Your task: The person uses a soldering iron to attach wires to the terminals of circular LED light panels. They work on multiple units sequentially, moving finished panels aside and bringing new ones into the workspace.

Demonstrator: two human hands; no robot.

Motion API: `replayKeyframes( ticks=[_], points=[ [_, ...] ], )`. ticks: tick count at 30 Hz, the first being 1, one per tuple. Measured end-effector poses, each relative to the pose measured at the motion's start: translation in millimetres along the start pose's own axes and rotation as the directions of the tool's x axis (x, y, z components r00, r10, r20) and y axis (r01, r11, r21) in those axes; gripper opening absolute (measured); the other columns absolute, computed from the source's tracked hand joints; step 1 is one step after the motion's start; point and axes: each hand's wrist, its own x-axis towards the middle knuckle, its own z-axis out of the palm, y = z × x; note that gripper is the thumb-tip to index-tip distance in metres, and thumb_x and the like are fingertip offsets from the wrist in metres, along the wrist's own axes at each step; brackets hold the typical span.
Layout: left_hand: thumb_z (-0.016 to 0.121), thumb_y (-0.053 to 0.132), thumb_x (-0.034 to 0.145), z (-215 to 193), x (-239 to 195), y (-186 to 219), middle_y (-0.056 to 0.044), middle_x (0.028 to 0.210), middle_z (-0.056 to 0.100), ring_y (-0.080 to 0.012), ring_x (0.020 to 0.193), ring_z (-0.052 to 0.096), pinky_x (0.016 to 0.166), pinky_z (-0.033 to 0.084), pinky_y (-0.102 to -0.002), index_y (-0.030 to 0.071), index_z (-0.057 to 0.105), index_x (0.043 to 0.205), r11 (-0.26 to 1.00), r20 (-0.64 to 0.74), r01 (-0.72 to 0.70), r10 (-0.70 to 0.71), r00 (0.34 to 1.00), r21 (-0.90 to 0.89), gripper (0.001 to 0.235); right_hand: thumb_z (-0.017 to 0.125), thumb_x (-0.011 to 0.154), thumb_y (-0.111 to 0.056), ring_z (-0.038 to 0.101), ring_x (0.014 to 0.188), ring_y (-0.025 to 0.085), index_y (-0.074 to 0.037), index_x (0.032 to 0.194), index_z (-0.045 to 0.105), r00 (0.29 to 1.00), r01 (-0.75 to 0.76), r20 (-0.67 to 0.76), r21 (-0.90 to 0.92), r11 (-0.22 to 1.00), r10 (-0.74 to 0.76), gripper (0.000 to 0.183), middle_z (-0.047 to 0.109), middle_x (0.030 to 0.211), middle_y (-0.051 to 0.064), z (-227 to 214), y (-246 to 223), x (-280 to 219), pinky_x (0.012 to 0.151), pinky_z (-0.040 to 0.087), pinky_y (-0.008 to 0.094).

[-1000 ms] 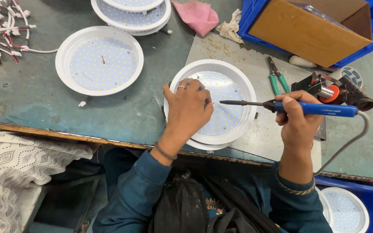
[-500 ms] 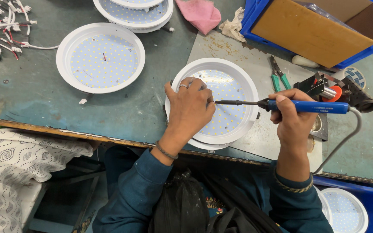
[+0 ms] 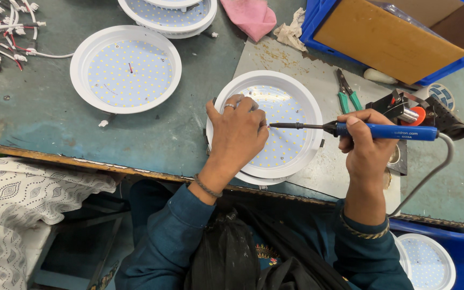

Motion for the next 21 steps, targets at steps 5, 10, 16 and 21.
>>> replayKeyframes(
  ticks=[5,10,16,21],
  points=[
    [0.072,0.021,0.081,0.9,-0.9,-0.5,-0.002,0.105,0.066,-0.0276,0.121,0.058,0.097,0.029,-0.066,0.014,0.077,0.081,1.0,-0.006,-0.007,0.008,1.0,0.018,0.009,0.065,0.1,-0.012,0.054,0.053,0.008,0.004,0.093,0.069,1.0,-0.002,0.009,0.004,1.0,0.002,0.018,0.064,0.075,0.006,2.1,0.1,0.8,0.048,0.041,0.02],
    [0.073,0.021,0.081,1.4,-0.7,0.4,-0.002,0.105,0.067,-0.0285,0.121,0.058,0.097,0.029,-0.066,0.013,0.077,0.081,1.0,-0.014,-0.006,0.007,1.0,0.022,0.009,0.063,0.099,-0.011,0.055,0.054,0.008,0.004,0.094,0.069,1.0,-0.01,-0.002,0.001,1.0,0.01,0.017,0.067,0.08,0.007,3.1,-0.1,0.4,0.049,0.044,0.02],
    [0.073,0.021,0.083,2.2,-2.1,-1.1,-0.001,0.105,0.066,-0.0285,0.123,0.058,0.097,0.029,-0.066,0.014,0.077,0.082,1.0,-0.017,-0.011,0.011,1.0,0.02,0.009,0.063,0.101,-0.013,0.053,0.055,0.008,0.003,0.096,0.068,1.0,0.004,-0.013,0.008,1.0,-0.004,0.017,0.061,0.073,0.005,-0.9,-4.7,0.1,0.051,0.04,0.019],
    [0.073,0.021,0.081,0.7,-0.6,0.1,-0.002,0.105,0.066,-0.0286,0.121,0.058,0.096,0.029,-0.066,0.014,0.077,0.081,1.0,-0.007,-0.013,0.013,1.0,0.015,0.009,0.064,0.1,-0.014,0.052,0.055,0.007,0.003,0.095,0.068,0.999,0.011,-0.031,-0.027,1.0,-0.011,0.018,0.061,0.073,0.004,-4.5,-4.0,-1.9,0.05,0.039,0.019]
  ],
)
